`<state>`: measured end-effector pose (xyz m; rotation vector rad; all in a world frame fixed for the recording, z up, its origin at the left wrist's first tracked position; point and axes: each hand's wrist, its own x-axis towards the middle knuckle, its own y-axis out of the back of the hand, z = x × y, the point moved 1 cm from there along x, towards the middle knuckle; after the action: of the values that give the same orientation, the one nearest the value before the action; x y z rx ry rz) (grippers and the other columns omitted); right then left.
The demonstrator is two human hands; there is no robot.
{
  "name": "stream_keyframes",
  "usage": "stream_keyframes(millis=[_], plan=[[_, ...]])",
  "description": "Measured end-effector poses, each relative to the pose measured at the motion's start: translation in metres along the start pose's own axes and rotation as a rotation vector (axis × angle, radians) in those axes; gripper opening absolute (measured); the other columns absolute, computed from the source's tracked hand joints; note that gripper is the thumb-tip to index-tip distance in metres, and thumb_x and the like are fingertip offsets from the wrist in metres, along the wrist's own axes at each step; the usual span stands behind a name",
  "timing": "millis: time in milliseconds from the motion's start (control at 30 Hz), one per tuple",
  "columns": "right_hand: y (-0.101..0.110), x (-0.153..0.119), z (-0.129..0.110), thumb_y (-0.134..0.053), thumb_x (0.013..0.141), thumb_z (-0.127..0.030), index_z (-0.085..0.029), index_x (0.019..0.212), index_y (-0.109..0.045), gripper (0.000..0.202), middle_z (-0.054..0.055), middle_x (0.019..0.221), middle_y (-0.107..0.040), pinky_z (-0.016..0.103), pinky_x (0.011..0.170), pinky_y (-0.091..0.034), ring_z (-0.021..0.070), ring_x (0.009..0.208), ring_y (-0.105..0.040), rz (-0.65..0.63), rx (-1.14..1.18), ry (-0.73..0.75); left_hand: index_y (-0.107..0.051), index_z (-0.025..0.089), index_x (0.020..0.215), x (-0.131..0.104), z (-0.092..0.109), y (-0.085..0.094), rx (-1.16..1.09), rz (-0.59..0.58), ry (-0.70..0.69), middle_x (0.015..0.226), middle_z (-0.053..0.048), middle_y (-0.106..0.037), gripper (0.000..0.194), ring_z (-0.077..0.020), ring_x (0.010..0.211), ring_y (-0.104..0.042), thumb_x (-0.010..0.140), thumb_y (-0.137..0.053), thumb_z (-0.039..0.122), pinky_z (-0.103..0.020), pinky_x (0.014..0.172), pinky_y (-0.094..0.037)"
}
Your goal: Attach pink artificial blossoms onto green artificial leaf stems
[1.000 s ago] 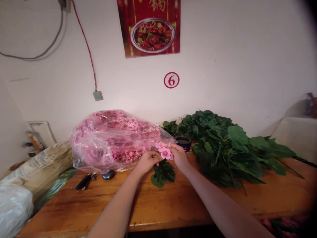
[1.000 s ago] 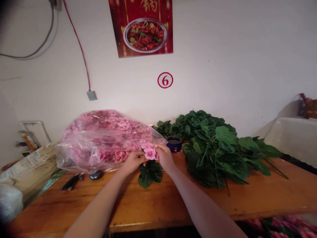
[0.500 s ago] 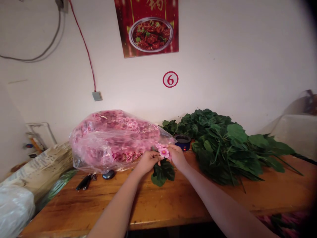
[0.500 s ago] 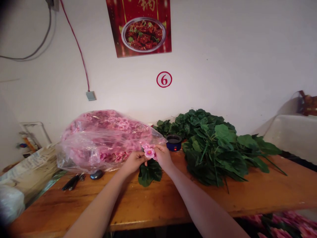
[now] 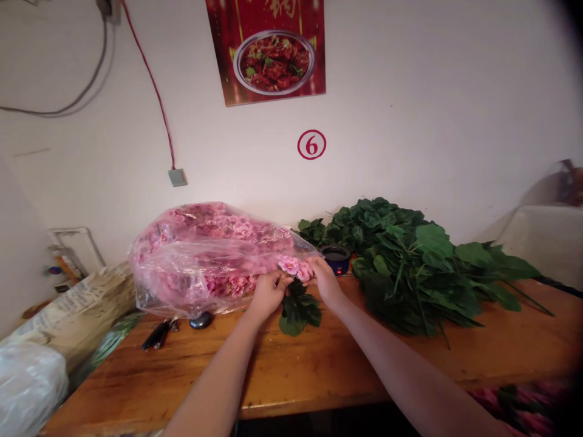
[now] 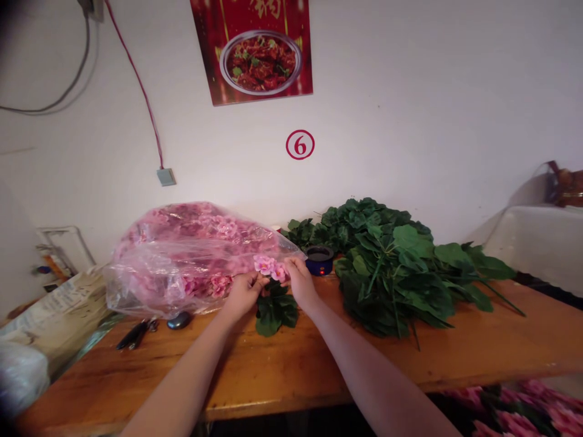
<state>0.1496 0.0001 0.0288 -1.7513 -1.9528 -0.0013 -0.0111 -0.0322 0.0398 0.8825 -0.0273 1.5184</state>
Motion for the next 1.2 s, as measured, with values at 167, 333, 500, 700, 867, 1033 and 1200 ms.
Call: stream_keyframes(millis=[167,333,500,700,867,1033,1200], plan=[[-0.001,0.006,0.005,-0.059,0.071,-0.06,-0.021,0.097,-0.053,0.047,0.005,0.079,-0.066,0.029,0.048,-0.051,0.0173,0.055,-0.064,-0.197,0.168,-0.192,-0.054,0.016,0.055,0.002,0.002,0.002,-0.285,-0.012,0.07,0.045,0.002,-0.051,0.035,-0.0088,0.041,-0.04,0.078,-0.057,0.042,-0.022,0.046,-0.029],[-0.011,-0.012,-0.004,-0.072,0.065,-0.047,-0.017,0.093,-0.058,0.043,0.006,0.078,-0.066,0.033,0.063,-0.052,0.0189,0.068,-0.064,-0.522,0.163,-0.14,-0.057,0.015,0.058,0.001,0.007,-0.001,-0.467,-0.095,0.062,0.047,0.001,-0.053,0.033,-0.0098,0.044,-0.045,0.076,-0.06,0.042,-0.023,0.049,-0.033],[-0.016,-0.026,-0.018,-0.079,0.058,-0.03,-0.019,0.1,-0.059,0.047,0.003,0.082,-0.065,0.032,0.063,-0.051,0.0163,0.064,-0.06,-0.455,0.116,0.004,-0.053,0.015,0.048,-0.003,0.007,-0.008,-0.271,-0.139,-0.002,0.047,0.001,-0.05,0.036,-0.0094,0.046,-0.043,0.077,-0.058,0.036,-0.022,0.049,-0.032],[-0.008,-0.017,-0.022,-0.08,0.058,-0.029,-0.028,0.132,-0.034,0.087,0.007,0.107,-0.059,0.038,0.083,-0.049,0.0229,0.096,-0.059,-0.316,-0.029,0.287,-0.055,0.014,0.049,-0.007,0.001,-0.016,-0.066,-0.156,-0.036,0.049,-0.001,-0.055,0.03,-0.0111,0.047,-0.048,0.077,-0.052,0.024,-0.022,0.049,-0.034],[-0.005,-0.021,-0.032,-0.075,0.065,-0.037,-0.027,0.122,-0.052,0.063,0.006,0.116,-0.052,0.041,0.098,-0.037,0.0249,0.109,-0.049,-0.342,-0.527,0.583,-0.054,0.014,0.049,-0.008,0.006,-0.017,-0.07,-0.195,-0.064,0.049,0.0,-0.055,0.021,-0.012,0.049,-0.049,0.069,-0.048,0.01,-0.021,0.05,-0.036],[-0.004,-0.025,-0.039,-0.058,0.081,-0.034,-0.025,0.104,-0.063,0.025,0.005,0.1,-0.053,0.034,0.087,-0.041,0.0197,0.095,-0.052,-0.399,-0.699,0.63,-0.063,0.013,0.063,-0.008,0.016,-0.015,-0.15,-0.253,-0.088,0.063,0.0,-0.061,0.016,-0.0131,0.06,-0.051,0.074,-0.057,0.023,-0.021,0.056,-0.038],[-0.006,-0.021,-0.027,-0.044,0.09,-0.031,-0.02,0.084,-0.06,0.021,0.003,0.086,-0.052,0.03,0.078,-0.041,0.0166,0.082,-0.05,-0.267,-0.58,0.579,-0.057,0.013,0.054,-0.01,0.016,-0.015,-0.197,-0.311,0.035,0.045,0.002,-0.049,0.039,-0.008,0.043,-0.037,0.077,-0.058,0.044,-0.02,0.044,-0.026]])
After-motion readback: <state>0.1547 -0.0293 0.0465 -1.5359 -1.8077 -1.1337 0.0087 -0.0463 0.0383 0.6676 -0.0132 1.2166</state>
